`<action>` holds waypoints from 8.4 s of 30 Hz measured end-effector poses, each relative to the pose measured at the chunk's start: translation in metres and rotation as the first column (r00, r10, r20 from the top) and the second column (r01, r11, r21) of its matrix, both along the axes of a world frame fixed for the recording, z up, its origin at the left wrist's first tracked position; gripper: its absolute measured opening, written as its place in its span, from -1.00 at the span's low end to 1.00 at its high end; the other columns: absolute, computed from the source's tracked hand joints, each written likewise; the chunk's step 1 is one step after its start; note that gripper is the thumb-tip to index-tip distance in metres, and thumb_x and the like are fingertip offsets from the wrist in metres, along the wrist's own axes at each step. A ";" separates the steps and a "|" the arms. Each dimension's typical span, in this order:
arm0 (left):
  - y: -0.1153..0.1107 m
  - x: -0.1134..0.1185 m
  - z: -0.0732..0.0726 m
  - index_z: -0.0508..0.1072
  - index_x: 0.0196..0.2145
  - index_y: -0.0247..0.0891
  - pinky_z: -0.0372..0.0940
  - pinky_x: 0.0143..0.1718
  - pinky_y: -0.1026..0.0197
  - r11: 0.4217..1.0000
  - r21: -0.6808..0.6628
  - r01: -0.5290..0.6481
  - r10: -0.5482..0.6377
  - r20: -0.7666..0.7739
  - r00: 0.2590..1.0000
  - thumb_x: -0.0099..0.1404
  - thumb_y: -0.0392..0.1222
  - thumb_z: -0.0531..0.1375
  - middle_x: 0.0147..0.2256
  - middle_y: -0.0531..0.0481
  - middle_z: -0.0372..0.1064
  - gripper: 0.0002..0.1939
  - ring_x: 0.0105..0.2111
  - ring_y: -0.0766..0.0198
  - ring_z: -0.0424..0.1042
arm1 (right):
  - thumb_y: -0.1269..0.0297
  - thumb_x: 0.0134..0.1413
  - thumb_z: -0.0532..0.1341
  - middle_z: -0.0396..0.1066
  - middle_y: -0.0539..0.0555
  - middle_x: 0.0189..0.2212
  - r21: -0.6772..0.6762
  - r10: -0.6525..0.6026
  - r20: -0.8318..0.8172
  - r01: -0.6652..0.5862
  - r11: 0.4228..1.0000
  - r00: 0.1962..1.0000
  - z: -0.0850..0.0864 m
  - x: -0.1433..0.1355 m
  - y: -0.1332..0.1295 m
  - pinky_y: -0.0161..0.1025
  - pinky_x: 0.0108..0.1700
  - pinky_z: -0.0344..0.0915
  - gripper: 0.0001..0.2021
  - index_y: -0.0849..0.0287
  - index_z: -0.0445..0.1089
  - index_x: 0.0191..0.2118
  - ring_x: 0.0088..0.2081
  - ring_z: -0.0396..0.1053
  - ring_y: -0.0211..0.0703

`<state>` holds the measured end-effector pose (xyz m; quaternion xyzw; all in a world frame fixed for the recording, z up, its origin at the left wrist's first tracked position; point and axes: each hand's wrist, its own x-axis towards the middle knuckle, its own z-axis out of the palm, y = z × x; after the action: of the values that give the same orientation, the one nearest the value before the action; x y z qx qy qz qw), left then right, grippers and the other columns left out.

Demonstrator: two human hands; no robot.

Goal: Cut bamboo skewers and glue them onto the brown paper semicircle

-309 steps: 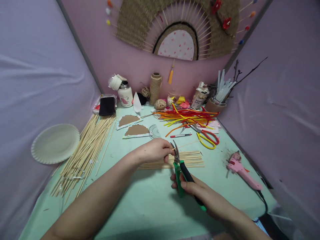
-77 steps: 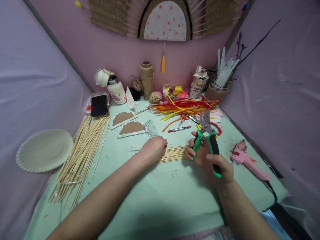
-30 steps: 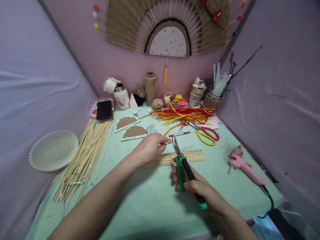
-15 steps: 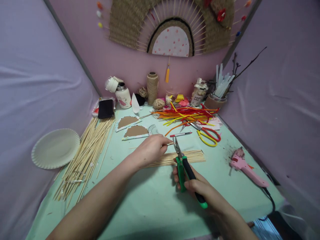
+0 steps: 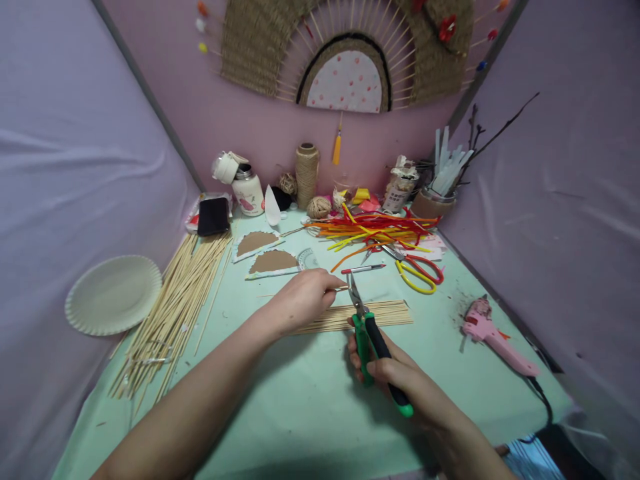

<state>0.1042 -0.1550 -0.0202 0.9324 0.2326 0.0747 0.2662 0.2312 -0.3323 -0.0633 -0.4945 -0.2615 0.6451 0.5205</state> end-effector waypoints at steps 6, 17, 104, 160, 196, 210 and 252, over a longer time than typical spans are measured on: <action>0.001 -0.001 0.000 0.55 -0.08 -0.13 0.29 -0.12 0.21 1.000 -0.005 0.011 -0.011 -0.005 1.000 0.26 -0.33 0.03 -0.15 -0.03 0.52 -0.61 -0.16 0.16 0.45 | 0.35 -0.14 0.18 0.28 0.07 -0.21 0.012 0.009 0.006 -0.009 1.000 1.000 -0.004 0.000 -0.001 -0.17 -0.22 0.18 -0.62 0.07 0.32 -0.08 -0.26 0.21 -0.10; 0.002 0.001 -0.002 0.55 -0.14 -0.17 0.27 -0.16 0.23 1.000 0.014 0.014 -0.014 -0.041 0.999 0.23 -0.36 0.03 -0.19 -0.05 0.52 -0.64 -0.18 0.17 0.45 | 0.30 -0.10 0.19 0.26 0.02 -0.31 -0.022 0.021 0.048 -0.020 1.000 0.999 0.000 -0.002 0.001 -0.21 -0.31 0.14 -0.70 0.07 0.29 -0.15 -0.35 0.20 -0.16; -0.013 0.031 -0.050 0.44 -0.28 -0.35 0.26 -0.28 0.14 0.960 0.269 0.072 0.039 -0.387 0.921 0.34 -0.35 -0.05 -0.28 -0.22 0.42 -0.74 -0.25 0.07 0.42 | 0.38 -0.30 0.19 0.28 0.05 -0.28 0.246 -0.318 -0.189 0.358 0.900 0.929 -0.003 0.056 0.037 -0.12 -0.30 0.21 -0.36 -0.08 0.28 0.06 -0.36 0.19 -0.13; -0.001 0.010 -0.003 0.54 -0.31 -0.27 0.16 -0.35 0.28 0.990 -0.139 -0.026 0.016 -0.072 0.997 0.31 -0.18 0.02 -0.42 0.00 0.48 -0.70 -0.40 0.27 0.38 | 0.30 -0.24 0.20 0.35 0.12 -0.07 -0.108 -0.059 0.098 0.069 0.992 0.993 0.000 -0.003 -0.004 -0.07 -0.08 0.23 -0.56 0.10 0.38 -0.09 -0.06 0.27 0.04; 0.001 0.013 -0.010 0.54 -0.36 -0.27 0.15 -0.36 0.29 0.992 -0.122 -0.013 0.004 -0.072 0.997 0.30 -0.21 0.05 -0.39 -0.04 0.51 -0.74 -0.39 0.26 0.39 | 0.39 -0.18 0.19 0.25 0.04 -0.27 -0.049 -0.028 -0.015 0.028 0.998 0.999 -0.007 -0.003 -0.001 -0.24 -0.32 0.20 -0.60 0.09 0.32 -0.10 -0.34 0.19 -0.19; -0.003 0.014 -0.009 0.46 -0.45 -0.29 0.09 -0.43 0.22 0.998 0.045 0.050 -0.039 -0.230 0.972 0.26 -0.31 0.01 -0.44 -0.10 0.45 -0.75 -0.42 0.19 0.36 | 0.40 -0.34 0.21 0.21 -0.05 -0.39 -0.243 -0.056 -0.075 0.037 0.969 0.996 -0.003 -0.005 0.012 -0.35 -0.54 0.11 -0.62 0.10 0.28 -0.23 -0.48 0.15 -0.30; -0.013 0.031 -0.049 0.43 -0.35 -0.31 0.23 -0.30 0.17 0.981 0.187 0.054 0.015 -0.346 0.938 0.31 -0.31 -0.03 -0.30 -0.18 0.44 -0.76 -0.28 0.11 0.43 | 0.32 -0.29 0.16 0.36 0.06 -0.24 0.180 -0.323 -0.131 0.343 0.922 0.937 0.008 0.069 0.049 -0.13 -0.35 0.20 -0.47 -0.05 0.35 -0.04 -0.39 0.20 -0.13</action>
<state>0.1356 -0.1676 -0.0690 0.9547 0.2581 -0.0706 0.1300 0.3003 -0.2830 -0.0558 -0.4444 -0.2112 0.5410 0.6821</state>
